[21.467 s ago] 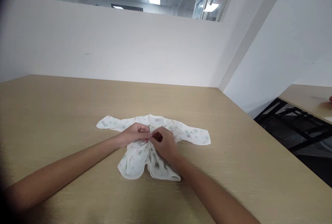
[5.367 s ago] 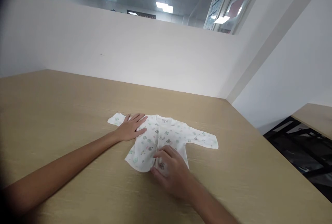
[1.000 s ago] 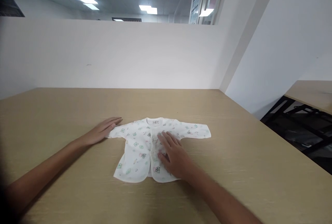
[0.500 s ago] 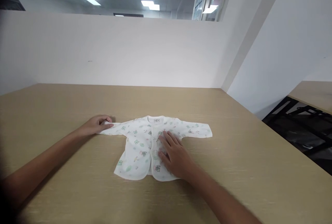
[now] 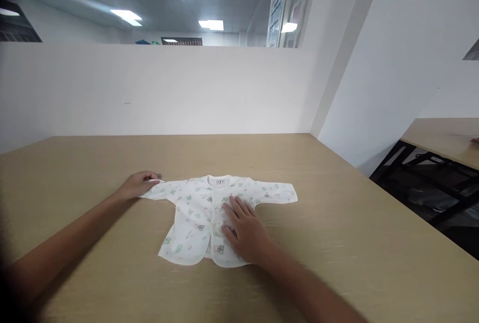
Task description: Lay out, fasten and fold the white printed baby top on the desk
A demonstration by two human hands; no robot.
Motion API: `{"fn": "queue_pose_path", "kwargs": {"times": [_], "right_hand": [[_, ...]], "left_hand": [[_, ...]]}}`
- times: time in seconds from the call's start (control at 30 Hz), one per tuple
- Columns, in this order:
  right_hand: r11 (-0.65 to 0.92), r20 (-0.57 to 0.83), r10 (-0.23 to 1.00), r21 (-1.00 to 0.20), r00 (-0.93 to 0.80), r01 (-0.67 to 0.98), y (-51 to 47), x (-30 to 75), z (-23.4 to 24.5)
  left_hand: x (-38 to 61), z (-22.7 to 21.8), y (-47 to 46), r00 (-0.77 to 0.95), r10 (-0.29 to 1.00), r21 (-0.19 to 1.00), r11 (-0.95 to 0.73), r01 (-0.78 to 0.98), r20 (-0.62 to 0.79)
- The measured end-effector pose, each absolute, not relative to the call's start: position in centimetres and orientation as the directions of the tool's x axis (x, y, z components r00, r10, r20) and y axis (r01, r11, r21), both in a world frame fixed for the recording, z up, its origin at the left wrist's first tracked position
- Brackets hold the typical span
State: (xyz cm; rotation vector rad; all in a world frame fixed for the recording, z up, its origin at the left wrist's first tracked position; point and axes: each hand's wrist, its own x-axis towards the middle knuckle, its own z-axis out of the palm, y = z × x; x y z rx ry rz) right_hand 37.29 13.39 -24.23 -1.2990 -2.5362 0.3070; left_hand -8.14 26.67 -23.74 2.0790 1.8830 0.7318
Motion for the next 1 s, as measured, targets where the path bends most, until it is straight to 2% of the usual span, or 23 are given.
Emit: {"fn": "queue_pose_path", "kwargs": {"times": [0.17, 0.23, 0.37, 0.47, 0.53, 0.63, 0.73, 1.0], "right_hand": [[0.560, 0.139, 0.827, -0.306, -0.545, 0.770, 12.9, 36.8, -24.8], [0.542, 0.138, 0.838, -0.309, -0.527, 0.781, 12.5, 36.4, -24.9], [0.511, 0.211, 0.859, -0.377, -0.466, 0.772, 13.4, 37.1, -24.4], [0.430, 0.330, 0.892, -0.405, -0.309, 0.807, 16.4, 39.8, -24.0], [0.340, 0.314, 0.920, -0.346, -0.233, 0.874, 18.8, 42.3, -24.3], [0.174, 0.175, 0.975, -0.215, -0.137, 0.961, 21.1, 45.4, -25.4], [0.150, 0.111, 0.984, -0.121, -0.137, 0.981, 21.7, 46.8, -26.2], [0.115, 0.052, 0.992, -0.050, -0.113, 0.992, 21.2, 46.8, -25.4]], "left_hand": [[-6.4, -22.8, 26.9, 0.031, 0.953, 0.412, -0.160, 0.897, 0.303], [-4.7, -22.5, 26.3, 0.083, 0.947, 0.408, -0.212, 0.888, 0.311], [-1.1, -23.3, 24.7, 0.210, 0.949, 0.393, -0.290, 0.873, 0.233], [-0.1, -24.8, 24.2, 0.226, 0.962, 0.342, -0.265, 0.901, 0.151], [-0.3, -25.7, 24.5, 0.243, 0.963, 0.292, -0.266, 0.919, 0.116], [-1.2, -26.1, 24.9, 0.252, 0.965, 0.236, -0.263, 0.935, 0.078], [-2.1, -25.9, 25.0, 0.210, 0.974, 0.209, -0.223, 0.952, 0.083], [-4.6, -25.9, 24.0, 0.112, 0.985, 0.202, -0.136, 0.970, 0.128]]}}
